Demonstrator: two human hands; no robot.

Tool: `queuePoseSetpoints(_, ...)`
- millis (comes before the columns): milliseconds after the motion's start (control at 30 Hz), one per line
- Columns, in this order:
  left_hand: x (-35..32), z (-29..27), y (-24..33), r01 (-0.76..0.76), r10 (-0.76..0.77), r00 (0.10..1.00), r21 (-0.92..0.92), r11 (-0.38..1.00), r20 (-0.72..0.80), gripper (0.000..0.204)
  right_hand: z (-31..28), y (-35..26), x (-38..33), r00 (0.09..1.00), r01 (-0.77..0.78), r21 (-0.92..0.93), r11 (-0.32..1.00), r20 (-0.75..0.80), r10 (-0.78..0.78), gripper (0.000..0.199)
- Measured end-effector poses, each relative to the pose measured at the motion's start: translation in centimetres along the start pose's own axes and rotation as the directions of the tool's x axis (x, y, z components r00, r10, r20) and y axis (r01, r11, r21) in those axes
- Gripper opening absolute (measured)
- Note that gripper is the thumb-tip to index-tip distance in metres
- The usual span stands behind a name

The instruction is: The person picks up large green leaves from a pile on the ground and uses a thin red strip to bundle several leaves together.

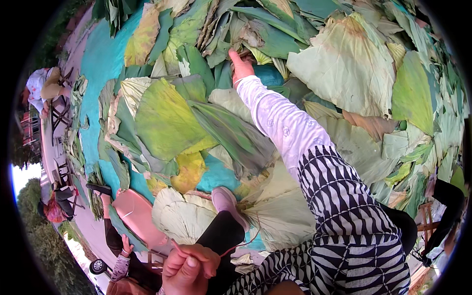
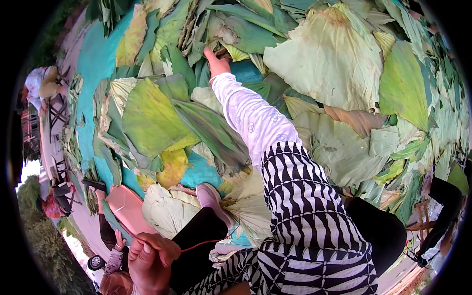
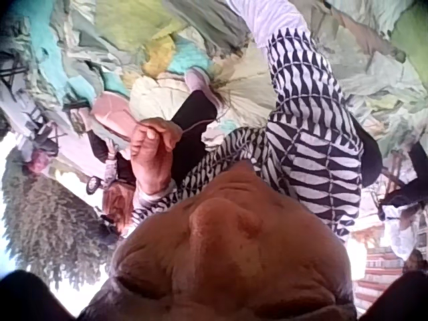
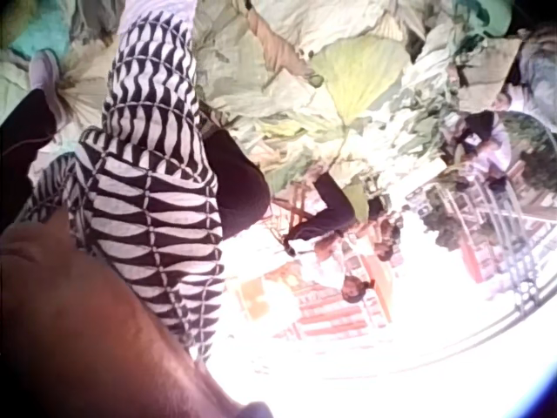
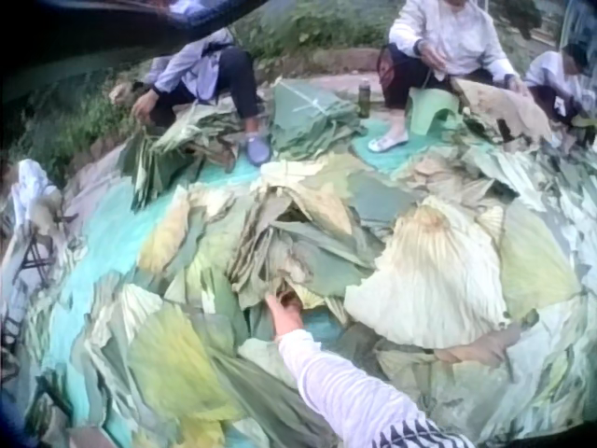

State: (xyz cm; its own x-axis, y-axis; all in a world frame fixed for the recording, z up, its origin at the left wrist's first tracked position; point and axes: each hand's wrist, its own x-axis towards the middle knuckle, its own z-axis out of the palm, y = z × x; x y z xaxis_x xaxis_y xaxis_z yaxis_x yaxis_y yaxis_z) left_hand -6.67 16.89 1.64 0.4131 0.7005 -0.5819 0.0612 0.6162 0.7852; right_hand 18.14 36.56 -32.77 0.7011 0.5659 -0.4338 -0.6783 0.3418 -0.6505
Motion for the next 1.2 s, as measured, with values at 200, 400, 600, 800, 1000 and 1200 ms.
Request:
queuePoseSetpoints(200,0.4,0.4,0.5,0.019,-0.018,1.0,-0.025,1.0,0.013,0.019,3.5,-0.9,0.7,0.992,0.008,0.282,0.959,-0.124,0.028,0.068)
queuePoseSetpoints(400,0.4,0.3,1.0,0.026,-0.026,1.0,-0.009,1.0,0.009,0.019,2.1,-3.2,2.9,0.982,-0.187,0.024,0.982,-0.015,0.187,0.073)
queuePoseSetpoints(600,0.9,0.7,0.6,0.032,-0.032,0.999,-0.003,0.999,0.007,0.019,2.5,-4.9,4.4,0.995,-0.007,0.086,0.996,-0.099,0.016,0.066)
queuePoseSetpoints(800,0.5,0.7,0.4,0.015,-0.014,1.0,-0.009,1.0,0.018,0.019,1.2,-7.1,5.4,0.992,-0.096,-0.503,0.859,-0.114,0.045,0.061)
queuePoseSetpoints(1000,-0.3,0.6,0.6,0.02,-0.019,0.999,-0.023,1.0,0.034,0.019,0.0,-11.2,4.7,0.99,-0.085,-0.36,0.929,-0.136,0.039,0.061)
queuePoseSetpoints(1200,-1.8,1.1,0.4,0.0,0.0,0.997,0.003,1.0,0.072,0.019,-3.1,-19.1,2.1,0.989,-0.065,-0.14,0.988,0.121,0.082,0.039)
